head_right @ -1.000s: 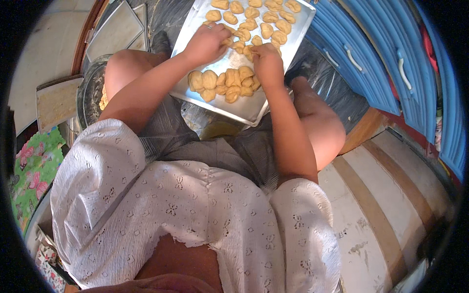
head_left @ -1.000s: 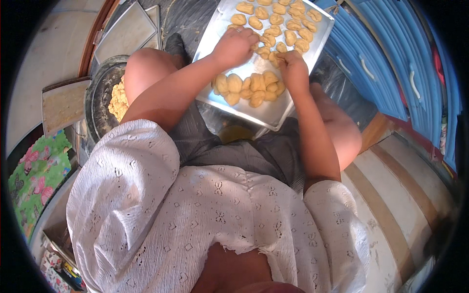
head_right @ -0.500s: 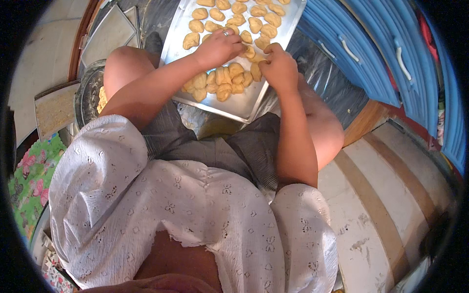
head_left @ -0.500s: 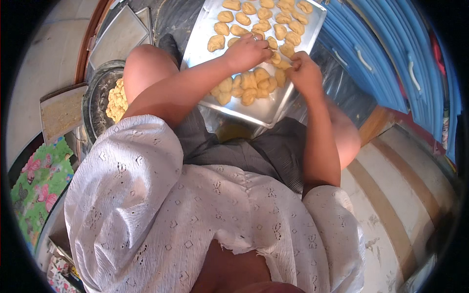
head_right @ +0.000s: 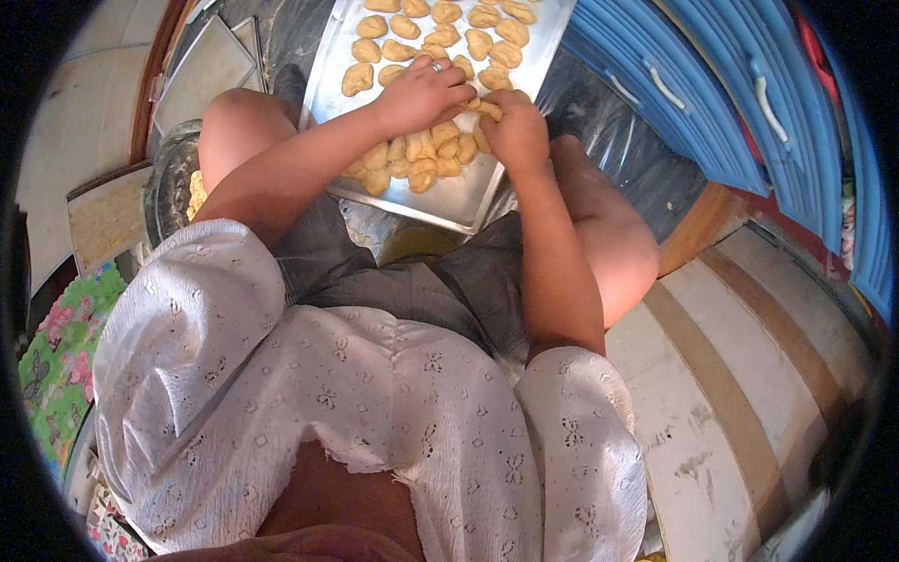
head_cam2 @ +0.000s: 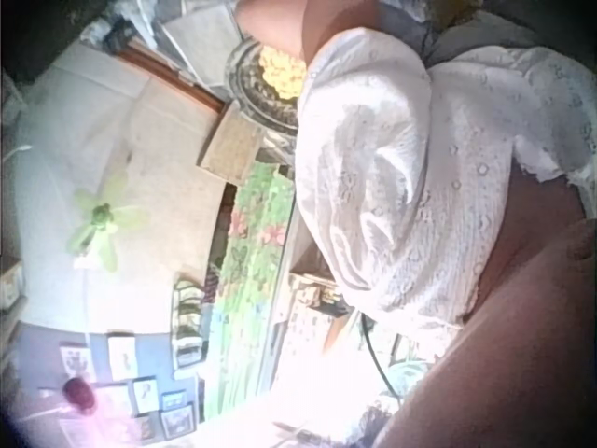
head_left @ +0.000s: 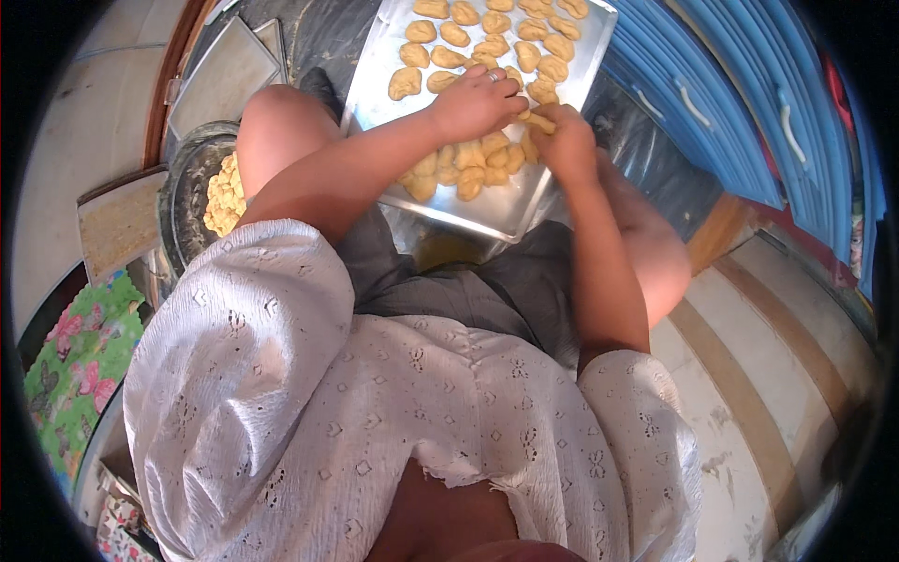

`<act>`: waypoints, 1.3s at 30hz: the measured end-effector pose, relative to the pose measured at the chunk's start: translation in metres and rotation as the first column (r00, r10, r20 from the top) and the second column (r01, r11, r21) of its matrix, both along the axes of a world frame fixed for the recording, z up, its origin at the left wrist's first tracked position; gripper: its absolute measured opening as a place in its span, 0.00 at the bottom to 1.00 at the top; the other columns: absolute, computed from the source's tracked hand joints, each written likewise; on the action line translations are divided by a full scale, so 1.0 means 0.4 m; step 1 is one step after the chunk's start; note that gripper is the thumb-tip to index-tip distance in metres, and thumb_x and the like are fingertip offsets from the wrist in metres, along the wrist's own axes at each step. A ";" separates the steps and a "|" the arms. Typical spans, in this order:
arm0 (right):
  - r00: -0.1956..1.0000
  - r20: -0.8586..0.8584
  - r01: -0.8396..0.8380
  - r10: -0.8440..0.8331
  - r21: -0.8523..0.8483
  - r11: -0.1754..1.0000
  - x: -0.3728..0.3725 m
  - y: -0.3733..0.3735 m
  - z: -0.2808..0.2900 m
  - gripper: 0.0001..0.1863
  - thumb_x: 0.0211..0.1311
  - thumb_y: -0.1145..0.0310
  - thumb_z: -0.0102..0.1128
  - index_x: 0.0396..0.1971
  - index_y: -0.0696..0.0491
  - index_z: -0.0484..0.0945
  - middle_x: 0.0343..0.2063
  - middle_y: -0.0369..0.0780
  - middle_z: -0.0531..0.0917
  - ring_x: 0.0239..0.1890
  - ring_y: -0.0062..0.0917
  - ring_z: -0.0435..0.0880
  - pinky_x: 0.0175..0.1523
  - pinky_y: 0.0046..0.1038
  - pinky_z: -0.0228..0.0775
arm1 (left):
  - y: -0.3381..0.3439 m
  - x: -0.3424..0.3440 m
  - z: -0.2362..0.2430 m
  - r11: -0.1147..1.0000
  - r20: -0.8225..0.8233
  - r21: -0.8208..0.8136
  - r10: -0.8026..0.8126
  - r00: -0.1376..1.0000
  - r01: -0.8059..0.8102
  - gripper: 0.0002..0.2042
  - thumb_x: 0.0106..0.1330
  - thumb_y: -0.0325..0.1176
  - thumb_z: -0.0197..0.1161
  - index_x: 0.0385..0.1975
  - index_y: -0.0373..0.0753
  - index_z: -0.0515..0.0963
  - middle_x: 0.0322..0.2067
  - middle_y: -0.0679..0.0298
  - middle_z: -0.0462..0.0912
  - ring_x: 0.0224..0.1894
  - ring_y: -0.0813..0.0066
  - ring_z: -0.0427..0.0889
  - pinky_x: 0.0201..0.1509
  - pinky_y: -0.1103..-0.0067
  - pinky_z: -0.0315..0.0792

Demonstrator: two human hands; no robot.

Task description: Shaping portions of dough and placing them onto a baking tray.

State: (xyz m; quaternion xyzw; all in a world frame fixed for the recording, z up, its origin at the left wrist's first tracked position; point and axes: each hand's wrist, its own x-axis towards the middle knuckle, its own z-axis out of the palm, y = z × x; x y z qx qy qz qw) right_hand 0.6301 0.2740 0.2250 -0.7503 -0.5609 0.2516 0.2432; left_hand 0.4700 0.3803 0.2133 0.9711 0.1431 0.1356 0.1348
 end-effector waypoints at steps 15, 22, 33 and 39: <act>0.977 0.212 -0.018 -0.019 0.172 0.985 -0.007 0.007 -0.003 0.10 0.43 0.73 0.64 0.30 0.52 0.80 0.32 0.43 0.78 0.38 0.40 0.75 0.43 0.36 0.69 | 0.014 -0.032 0.012 0.995 0.056 -0.014 0.097 0.994 -0.096 0.09 0.52 0.29 0.56 0.35 0.44 0.74 0.34 0.65 0.75 0.42 0.69 0.75 0.50 0.73 0.64; 0.995 0.072 0.058 -0.065 0.096 0.994 -0.001 -0.003 -0.008 0.09 0.45 0.76 0.60 0.31 0.54 0.77 0.32 0.45 0.77 0.36 0.43 0.77 0.41 0.36 0.70 | 0.074 -0.162 0.095 0.884 -0.262 -0.164 0.388 0.884 -0.437 0.17 0.47 0.31 0.64 0.39 0.40 0.72 0.37 0.58 0.74 0.45 0.56 0.74 0.45 0.66 0.70; 1.000 0.018 -0.006 0.005 0.048 0.999 -0.039 0.027 0.000 0.13 0.44 0.78 0.56 0.34 0.55 0.77 0.36 0.46 0.76 0.40 0.42 0.76 0.47 0.36 0.69 | 0.087 -0.227 0.005 0.907 -0.155 -0.134 0.380 0.912 -0.400 0.10 0.52 0.24 0.56 0.35 0.39 0.71 0.35 0.56 0.72 0.38 0.54 0.76 0.41 0.68 0.72; 0.922 0.362 -0.124 0.141 -0.070 0.990 -0.072 0.066 0.078 0.13 0.46 0.77 0.54 0.35 0.53 0.78 0.36 0.44 0.76 0.42 0.38 0.75 0.46 0.36 0.68 | 0.085 -0.238 0.029 0.896 -0.043 -0.145 0.418 0.907 -0.420 0.14 0.52 0.27 0.60 0.40 0.41 0.73 0.39 0.61 0.74 0.40 0.58 0.75 0.43 0.68 0.72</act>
